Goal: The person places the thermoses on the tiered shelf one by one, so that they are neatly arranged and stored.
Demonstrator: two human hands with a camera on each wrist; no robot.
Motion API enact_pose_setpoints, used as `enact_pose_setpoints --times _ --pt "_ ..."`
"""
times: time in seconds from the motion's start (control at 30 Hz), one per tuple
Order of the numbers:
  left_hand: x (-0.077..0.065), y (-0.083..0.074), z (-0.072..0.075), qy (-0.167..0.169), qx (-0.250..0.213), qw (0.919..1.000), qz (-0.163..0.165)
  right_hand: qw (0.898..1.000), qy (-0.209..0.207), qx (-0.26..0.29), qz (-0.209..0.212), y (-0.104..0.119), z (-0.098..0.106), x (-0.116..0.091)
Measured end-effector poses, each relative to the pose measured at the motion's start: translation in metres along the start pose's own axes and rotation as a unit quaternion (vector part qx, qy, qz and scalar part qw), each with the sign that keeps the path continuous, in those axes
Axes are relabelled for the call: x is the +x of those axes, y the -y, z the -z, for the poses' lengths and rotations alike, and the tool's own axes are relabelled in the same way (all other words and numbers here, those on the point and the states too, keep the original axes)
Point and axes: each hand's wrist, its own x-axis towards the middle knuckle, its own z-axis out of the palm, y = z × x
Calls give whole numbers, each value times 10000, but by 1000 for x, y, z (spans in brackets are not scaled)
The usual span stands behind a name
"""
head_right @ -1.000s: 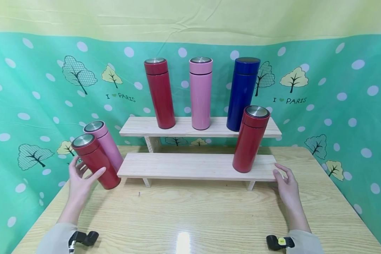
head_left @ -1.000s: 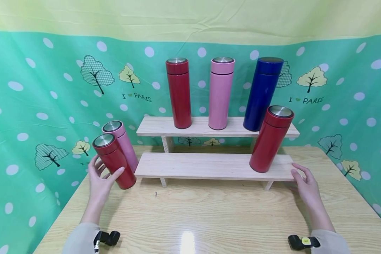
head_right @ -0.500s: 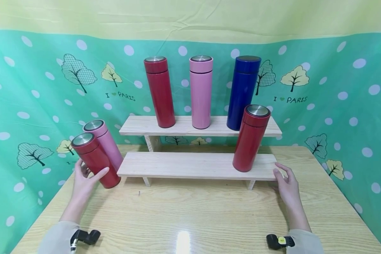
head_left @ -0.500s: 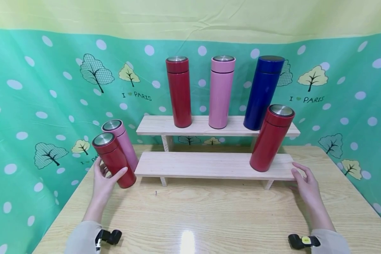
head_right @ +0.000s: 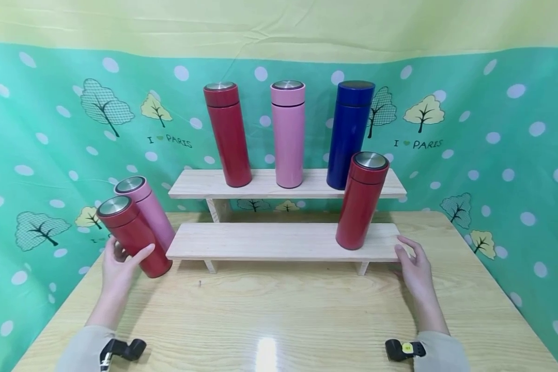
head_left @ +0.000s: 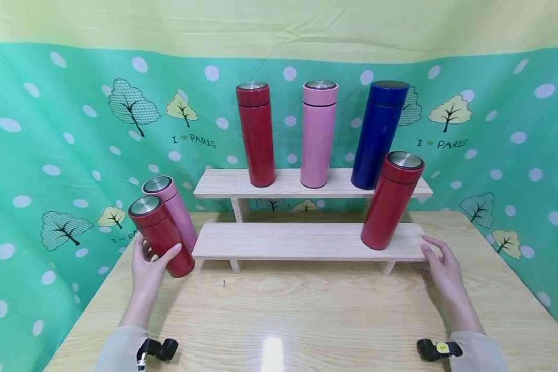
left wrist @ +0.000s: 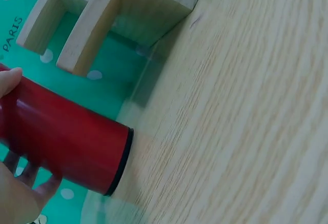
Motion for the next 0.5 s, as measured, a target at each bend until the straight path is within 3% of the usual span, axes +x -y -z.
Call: enact_pose_setpoints --times 0.3,0.5 --pt "-9 -8 2 -156 -3 9999 60 10000 -11 -94 -11 0 -3 1" --pt "-14 -15 5 -421 -134 9990 -110 9998 -72 -186 27 -1 -2 2"
